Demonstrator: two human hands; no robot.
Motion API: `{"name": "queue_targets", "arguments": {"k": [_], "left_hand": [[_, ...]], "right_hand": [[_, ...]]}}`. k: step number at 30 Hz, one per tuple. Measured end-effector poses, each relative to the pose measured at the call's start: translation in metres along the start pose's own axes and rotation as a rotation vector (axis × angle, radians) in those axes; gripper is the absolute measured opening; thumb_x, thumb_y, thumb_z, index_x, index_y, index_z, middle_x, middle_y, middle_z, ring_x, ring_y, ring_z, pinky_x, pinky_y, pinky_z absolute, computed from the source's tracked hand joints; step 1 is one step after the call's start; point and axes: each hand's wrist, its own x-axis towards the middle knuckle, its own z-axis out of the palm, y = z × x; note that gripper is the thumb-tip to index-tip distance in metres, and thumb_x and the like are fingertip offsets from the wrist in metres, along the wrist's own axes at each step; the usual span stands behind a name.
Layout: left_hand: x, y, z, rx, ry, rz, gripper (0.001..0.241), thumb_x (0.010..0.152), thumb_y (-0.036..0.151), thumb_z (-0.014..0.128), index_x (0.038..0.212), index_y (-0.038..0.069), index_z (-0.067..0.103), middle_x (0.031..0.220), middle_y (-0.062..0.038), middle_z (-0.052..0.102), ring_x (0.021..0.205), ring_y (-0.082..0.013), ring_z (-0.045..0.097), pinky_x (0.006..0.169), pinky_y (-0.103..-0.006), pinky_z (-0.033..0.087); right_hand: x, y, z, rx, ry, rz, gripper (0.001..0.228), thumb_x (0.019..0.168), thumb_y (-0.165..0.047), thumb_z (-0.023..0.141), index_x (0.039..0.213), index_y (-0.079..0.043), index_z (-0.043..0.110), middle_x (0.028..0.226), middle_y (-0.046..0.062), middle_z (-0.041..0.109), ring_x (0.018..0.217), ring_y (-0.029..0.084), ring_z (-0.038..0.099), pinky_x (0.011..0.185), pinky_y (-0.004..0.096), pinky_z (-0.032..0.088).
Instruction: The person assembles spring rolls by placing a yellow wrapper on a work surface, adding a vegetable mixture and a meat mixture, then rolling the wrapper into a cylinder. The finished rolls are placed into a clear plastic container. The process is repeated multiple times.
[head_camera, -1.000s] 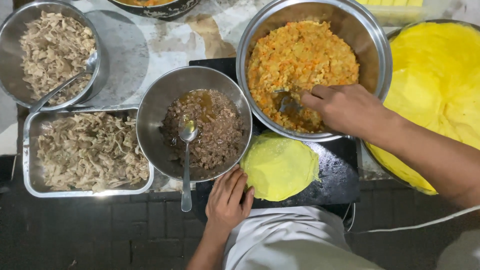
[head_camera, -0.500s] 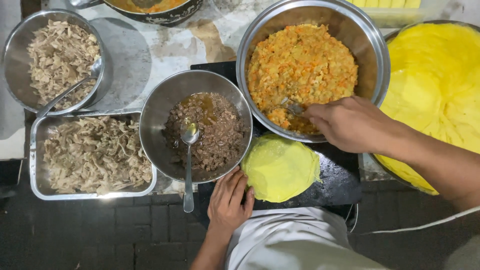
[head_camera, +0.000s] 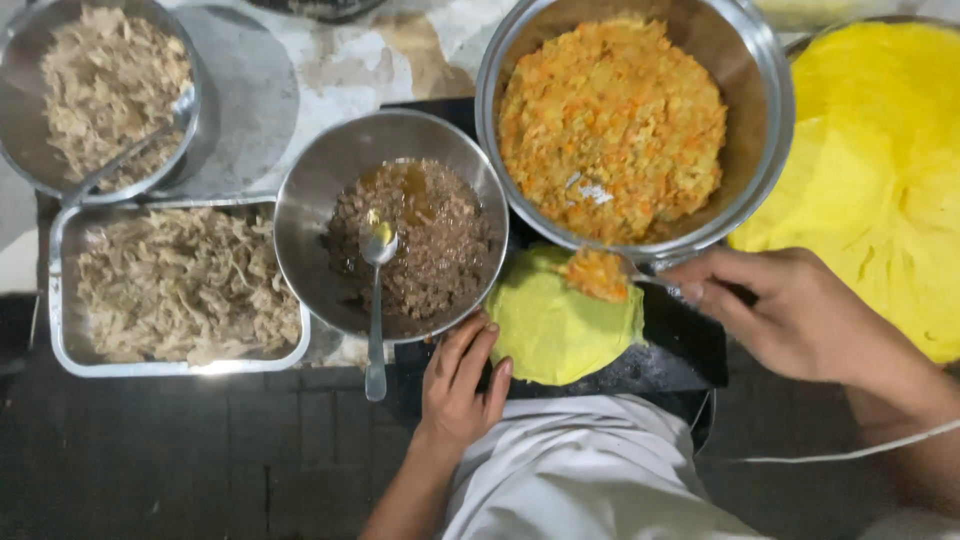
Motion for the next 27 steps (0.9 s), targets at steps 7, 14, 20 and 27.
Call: {"name": "queue_targets", "arguments": {"k": [7, 14, 20, 27], "left_hand": [[0.008, 0.008, 0.004, -0.16, -0.054, 0.202, 0.02, 0.094, -0.007, 0.064, 0.113, -0.012, 0.059, 0.107, -0.025, 0.063, 0.098, -0.0369, 0.069, 0.093, -0.0486, 0.065], [0.014, 0.023, 0.021, 0.102, -0.272, 0.273, 0.023, 0.101, 0.008, 0.059, 0.118, -0.006, 0.065, 0.115, -0.017, 0.065, 0.106, -0.0294, 0.063, 0.094, -0.042, 0.058], [0.0, 0.024, 0.049, 0.209, -0.048, 0.186, 0.018, 0.097, 0.01, 0.062, 0.109, 0.0, 0.069, 0.105, -0.016, 0.065, 0.091, -0.03, 0.066, 0.076, -0.0378, 0.057], [-0.008, 0.022, 0.049, 0.218, -0.088, 0.171, 0.024, 0.102, 0.009, 0.049, 0.108, 0.0, 0.07, 0.103, -0.015, 0.063, 0.094, -0.0291, 0.065, 0.083, -0.0378, 0.055]], "right_hand": [[-0.031, 0.016, 0.092, -0.644, 0.149, -0.339, 0.03, 0.092, -0.017, 0.065, 0.122, -0.018, 0.066, 0.083, -0.002, 0.066, 0.071, 0.014, 0.068, 0.045, 0.038, 0.052], [-0.047, 0.021, 0.119, -0.726, 0.271, -0.384, 0.028, 0.09, -0.004, 0.063, 0.114, -0.018, 0.07, 0.073, -0.004, 0.057, 0.056, 0.011, 0.06, 0.044, 0.028, 0.041], [-0.049, 0.013, 0.135, -0.35, 0.384, -0.227, 0.016, 0.095, -0.013, 0.058, 0.101, -0.017, 0.072, 0.066, 0.001, 0.059, 0.056, 0.022, 0.063, 0.049, 0.031, 0.052], [-0.051, 0.027, 0.144, -0.184, 0.432, -0.161, 0.016, 0.092, -0.011, 0.063, 0.102, -0.018, 0.074, 0.068, 0.001, 0.065, 0.06, 0.022, 0.067, 0.05, 0.032, 0.053]]}}
